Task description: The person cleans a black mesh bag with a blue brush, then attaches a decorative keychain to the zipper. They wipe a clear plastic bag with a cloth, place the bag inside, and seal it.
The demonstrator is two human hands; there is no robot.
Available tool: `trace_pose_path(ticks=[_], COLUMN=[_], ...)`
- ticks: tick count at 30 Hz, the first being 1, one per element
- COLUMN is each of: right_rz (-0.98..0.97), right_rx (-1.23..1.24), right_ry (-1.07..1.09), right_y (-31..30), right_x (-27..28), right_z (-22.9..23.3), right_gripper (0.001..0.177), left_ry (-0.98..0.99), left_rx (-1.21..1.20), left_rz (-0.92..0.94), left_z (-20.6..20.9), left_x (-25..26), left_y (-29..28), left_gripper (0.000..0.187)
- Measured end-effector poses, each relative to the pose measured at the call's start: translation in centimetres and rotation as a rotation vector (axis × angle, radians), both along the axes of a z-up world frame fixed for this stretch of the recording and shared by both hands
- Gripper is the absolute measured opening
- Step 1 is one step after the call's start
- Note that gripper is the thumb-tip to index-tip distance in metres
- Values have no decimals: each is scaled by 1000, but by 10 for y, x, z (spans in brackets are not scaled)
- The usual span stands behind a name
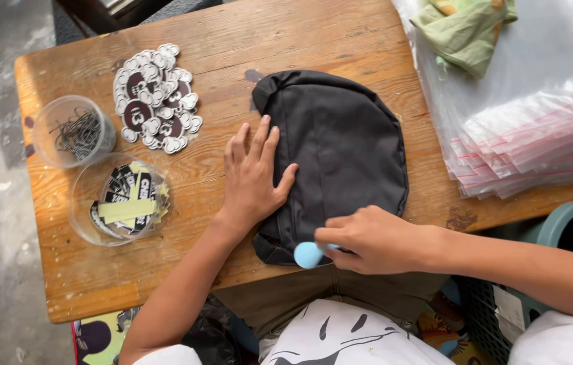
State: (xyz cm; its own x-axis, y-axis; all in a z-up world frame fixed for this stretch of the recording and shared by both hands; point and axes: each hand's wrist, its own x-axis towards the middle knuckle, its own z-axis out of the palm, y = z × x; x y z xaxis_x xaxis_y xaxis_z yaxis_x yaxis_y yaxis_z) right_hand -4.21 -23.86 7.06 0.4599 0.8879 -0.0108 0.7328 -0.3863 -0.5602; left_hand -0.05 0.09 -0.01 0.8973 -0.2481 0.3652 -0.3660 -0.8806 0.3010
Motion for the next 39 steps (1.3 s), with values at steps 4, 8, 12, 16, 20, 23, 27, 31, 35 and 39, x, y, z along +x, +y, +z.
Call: trace_pose_path(ticks=[4, 8, 12, 16, 20, 23, 27, 31, 35, 39], right_rz=[-63, -247, -367, -386, -381, -382, -441, -504, -489, -496], right_rx=[-9, -46, -164, -301, -359, -375, -274, 102, 375, 475], right_ry=[-395, -428, -214, -213, -141, -51, 52, 145, 313, 699], right_y=[24, 41, 69, 96, 102, 100, 88, 58, 16, -10], right_x=[18, 38, 50, 66, 82, 87, 90, 88, 97, 116], right_z=[-16, -6, -4, -21, -36, -29, 0, 61, 97, 80], right_gripper=[8, 16, 28, 38, 37, 24, 23, 26, 30, 31], left_ry=[-8, 66, 322, 172, 85, 12, -144, -250, -377, -443], left_rx=[-12, -226, -964, -1097, -1141, -1141, -1175, -1187, -1138, -979], left_rz=[-4, -25, 15, 43, 35, 36, 24, 4, -91, -249], left_z=[-4, -11, 20, 24, 25, 31, 40, 50, 67, 61], left_x=[2, 17, 25, 24, 22, 20, 17, 13, 4, 3], left_y=[5, 25, 44, 44, 45, 47, 49, 52, 47, 43], left_gripper=[65, 37, 35, 28, 28, 30, 30, 30, 23, 14])
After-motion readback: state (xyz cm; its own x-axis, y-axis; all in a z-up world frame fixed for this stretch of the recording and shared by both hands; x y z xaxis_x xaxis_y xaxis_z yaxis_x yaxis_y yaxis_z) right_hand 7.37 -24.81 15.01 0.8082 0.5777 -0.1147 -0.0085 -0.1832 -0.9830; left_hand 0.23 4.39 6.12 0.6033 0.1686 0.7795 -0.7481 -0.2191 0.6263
